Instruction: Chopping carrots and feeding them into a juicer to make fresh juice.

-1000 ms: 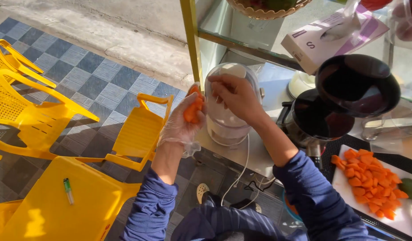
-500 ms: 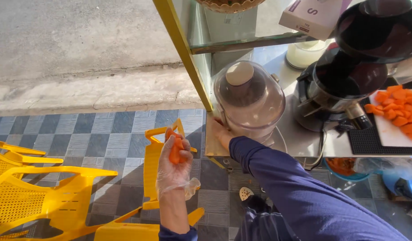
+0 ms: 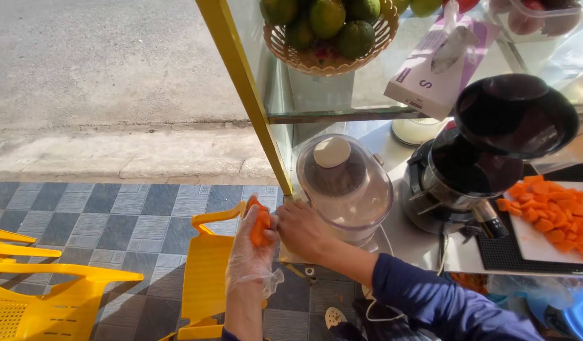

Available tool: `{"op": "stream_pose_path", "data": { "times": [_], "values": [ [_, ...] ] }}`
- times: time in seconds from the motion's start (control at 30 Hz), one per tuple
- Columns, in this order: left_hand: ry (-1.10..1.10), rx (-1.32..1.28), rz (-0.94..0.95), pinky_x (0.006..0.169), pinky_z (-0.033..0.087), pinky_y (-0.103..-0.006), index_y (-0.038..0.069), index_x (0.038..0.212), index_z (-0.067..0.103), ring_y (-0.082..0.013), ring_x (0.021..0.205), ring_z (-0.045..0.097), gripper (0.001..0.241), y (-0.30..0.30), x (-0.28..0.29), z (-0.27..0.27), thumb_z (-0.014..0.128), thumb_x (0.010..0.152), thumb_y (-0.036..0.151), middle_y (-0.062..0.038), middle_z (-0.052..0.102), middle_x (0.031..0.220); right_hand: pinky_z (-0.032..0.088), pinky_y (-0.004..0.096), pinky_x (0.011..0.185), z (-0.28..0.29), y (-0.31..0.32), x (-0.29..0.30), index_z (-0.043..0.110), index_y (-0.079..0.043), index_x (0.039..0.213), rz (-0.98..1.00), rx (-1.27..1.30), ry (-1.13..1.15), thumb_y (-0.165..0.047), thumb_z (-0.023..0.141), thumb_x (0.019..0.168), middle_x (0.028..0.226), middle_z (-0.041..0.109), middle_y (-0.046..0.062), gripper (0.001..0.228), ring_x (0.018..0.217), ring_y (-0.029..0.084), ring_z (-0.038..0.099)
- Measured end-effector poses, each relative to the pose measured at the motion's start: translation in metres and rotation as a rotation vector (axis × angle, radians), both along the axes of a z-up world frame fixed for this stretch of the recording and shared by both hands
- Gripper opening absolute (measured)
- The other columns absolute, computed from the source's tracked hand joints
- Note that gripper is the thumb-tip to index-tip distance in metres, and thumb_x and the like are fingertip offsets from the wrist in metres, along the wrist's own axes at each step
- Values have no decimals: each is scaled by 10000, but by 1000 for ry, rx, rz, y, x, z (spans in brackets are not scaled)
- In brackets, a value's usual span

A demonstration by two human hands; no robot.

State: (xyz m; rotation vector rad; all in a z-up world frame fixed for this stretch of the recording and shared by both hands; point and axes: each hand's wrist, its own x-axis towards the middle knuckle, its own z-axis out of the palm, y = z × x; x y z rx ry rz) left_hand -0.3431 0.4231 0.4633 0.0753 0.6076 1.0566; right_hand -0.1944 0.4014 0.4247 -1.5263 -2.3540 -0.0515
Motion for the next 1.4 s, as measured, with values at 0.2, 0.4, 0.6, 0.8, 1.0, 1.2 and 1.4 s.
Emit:
{"op": "stream_pose_path", "data": {
  "times": [0.2,0.4,0.6,0.8,1.0,1.2,1.4],
  "values": [
    [80,98,20,514,494,-180,182,1271,681,-157,762,664,441,45,54,8,781,847,114,-12,669,933,361,614,1004,55,39,120,539,-31,1334,-507,190,237,-560,803,757,1279,535,228,826,1205,435,479],
    [385,164,95,512,455,-198,167,1267,702,-106,704,606,467,90,106,-27,795,814,101,-7,659,893,256,693,1116,76,52,129,417,-213,1519,-606,-178,345,-717,835,593,1452,500,132,1134,1399,373,426],
    [693,280,257,680,518,-217,137,1226,728,-105,797,622,400,119,131,-57,783,833,88,13,702,1032,368,573,1120,53,57,174,422,-208,1556,-426,-171,481,-688,913,554,1480,432,229,1215,1397,477,397],
    [826,434,364,806,555,-245,108,1228,742,-111,902,657,365,130,146,-87,741,863,89,-7,689,1119,435,466,1094,65,56,184,517,-260,1443,-409,-382,504,-683,870,536,1398,543,121,1061,1312,354,537],
    [872,365,364,743,559,-285,154,1243,744,-144,851,642,364,125,156,-86,732,880,126,-49,698,1107,480,477,1025,74,32,170,557,-278,1393,-542,-289,464,-686,877,529,1341,580,100,1008,1236,358,589],
    [984,485,285,743,569,-247,166,1222,765,-91,830,657,373,101,179,-61,743,851,188,11,672,1058,545,460,992,67,-3,173,566,-299,1386,-800,-251,441,-732,820,536,1309,619,107,988,1185,352,660],
    [987,392,251,680,554,-278,170,1247,757,-115,764,626,361,93,183,-58,711,888,158,-52,621,1024,512,478,990,63,8,179,549,-229,1365,-684,-246,462,-712,853,545,1387,537,154,999,1206,412,586]
  ]
}}
